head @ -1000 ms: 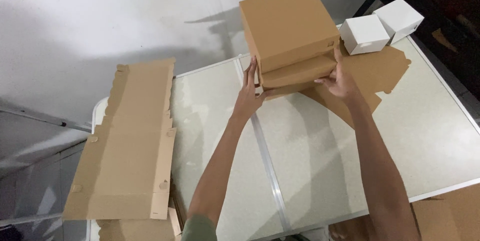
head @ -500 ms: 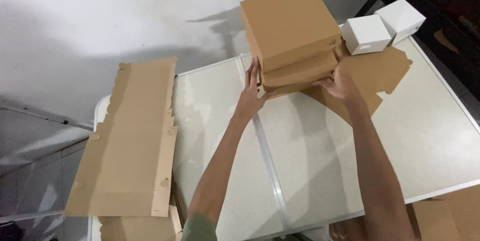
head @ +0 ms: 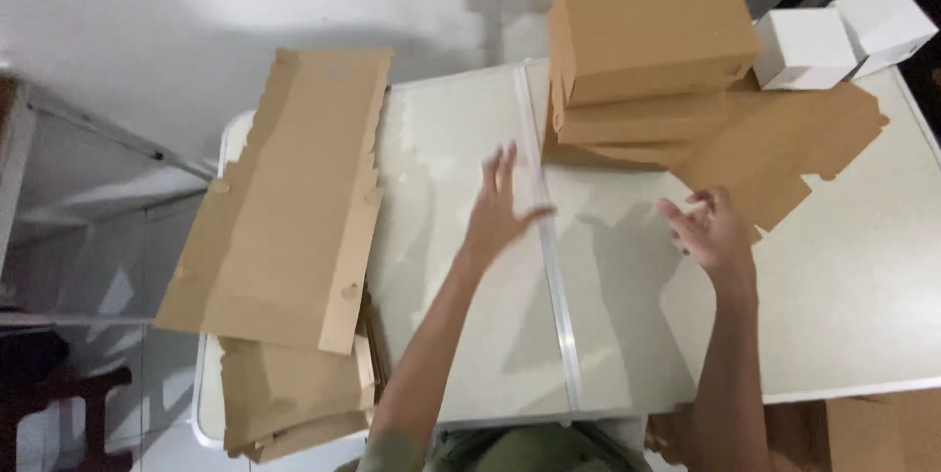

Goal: Folding flat cardboard sheets into boxes and stacking them on a table.

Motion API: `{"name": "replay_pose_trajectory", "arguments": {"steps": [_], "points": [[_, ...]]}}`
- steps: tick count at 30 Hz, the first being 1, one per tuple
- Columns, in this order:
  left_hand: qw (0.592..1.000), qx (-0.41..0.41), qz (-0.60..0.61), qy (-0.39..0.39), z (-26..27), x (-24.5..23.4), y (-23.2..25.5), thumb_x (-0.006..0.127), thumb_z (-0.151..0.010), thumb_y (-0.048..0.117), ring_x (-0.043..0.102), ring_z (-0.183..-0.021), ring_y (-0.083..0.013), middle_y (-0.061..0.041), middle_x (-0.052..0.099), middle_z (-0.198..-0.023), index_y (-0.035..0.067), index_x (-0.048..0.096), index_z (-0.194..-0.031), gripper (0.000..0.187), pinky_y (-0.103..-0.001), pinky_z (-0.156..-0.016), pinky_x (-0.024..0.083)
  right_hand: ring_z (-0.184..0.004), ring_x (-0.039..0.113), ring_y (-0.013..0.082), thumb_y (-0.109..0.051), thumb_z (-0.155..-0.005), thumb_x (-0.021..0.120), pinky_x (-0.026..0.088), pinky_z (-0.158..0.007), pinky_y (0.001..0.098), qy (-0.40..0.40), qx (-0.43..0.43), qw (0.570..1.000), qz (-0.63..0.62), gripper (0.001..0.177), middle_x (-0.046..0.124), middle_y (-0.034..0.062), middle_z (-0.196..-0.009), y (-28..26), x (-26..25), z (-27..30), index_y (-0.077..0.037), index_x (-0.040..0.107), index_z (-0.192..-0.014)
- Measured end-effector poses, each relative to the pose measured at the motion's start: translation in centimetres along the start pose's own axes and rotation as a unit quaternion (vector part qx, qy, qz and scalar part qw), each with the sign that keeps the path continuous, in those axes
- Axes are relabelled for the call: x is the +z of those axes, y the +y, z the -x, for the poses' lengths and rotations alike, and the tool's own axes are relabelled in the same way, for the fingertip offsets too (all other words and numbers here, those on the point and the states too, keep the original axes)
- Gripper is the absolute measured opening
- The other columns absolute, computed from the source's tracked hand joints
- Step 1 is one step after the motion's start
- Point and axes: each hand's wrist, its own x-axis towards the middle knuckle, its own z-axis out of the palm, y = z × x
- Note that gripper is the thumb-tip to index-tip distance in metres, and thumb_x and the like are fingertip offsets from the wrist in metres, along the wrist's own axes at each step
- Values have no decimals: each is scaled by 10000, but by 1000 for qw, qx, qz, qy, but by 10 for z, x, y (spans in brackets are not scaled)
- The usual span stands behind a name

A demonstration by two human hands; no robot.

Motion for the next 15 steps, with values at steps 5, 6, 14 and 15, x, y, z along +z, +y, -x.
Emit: {"name": "replay_pose_trajectory", "arguments": {"steps": [5,6,14,15], "points": [[954,-95,268,-97,-59,23,-17,810,-756,616,477,-1344,-495,-291,392,-1460,96,268,-1579,1114,-539,-1143,440,-1019,674,416,-319,-960,808,581,-748,469,32,-63,987,142,556,616,295,-1080,-60,18,2,92,501,-1174],[950,-92,278,-107,-70,36,-22,822,-761,588,493,-1329,-492,-275,448,-1417,95,338,-1551,1050,-531,-1136,453,-1145,638,437,-257,-981,780,568,-889,533,32,-57,988,137,503,595,297,-1164,-65,20,-5,102,491,-1182],[957,-94,271,-42,-72,39,1,690,-921,485,533,-1303,-447,-224,467,-1429,71,381,-1515,787,-487,-1097,511,-764,690,383,-174,-1050,724,576,-609,462,59,-281,945,155,395,575,190,-873,7,17,-81,20,398,-1161],[964,-96,246,-41,-68,28,11,732,-866,489,510,-1328,-450,-235,429,-1457,63,326,-1542,896,-502,-1110,505,-721,688,337,-190,-1036,744,570,-598,433,50,-314,937,145,392,557,129,-839,10,11,-88,4,422,-1146]]}}
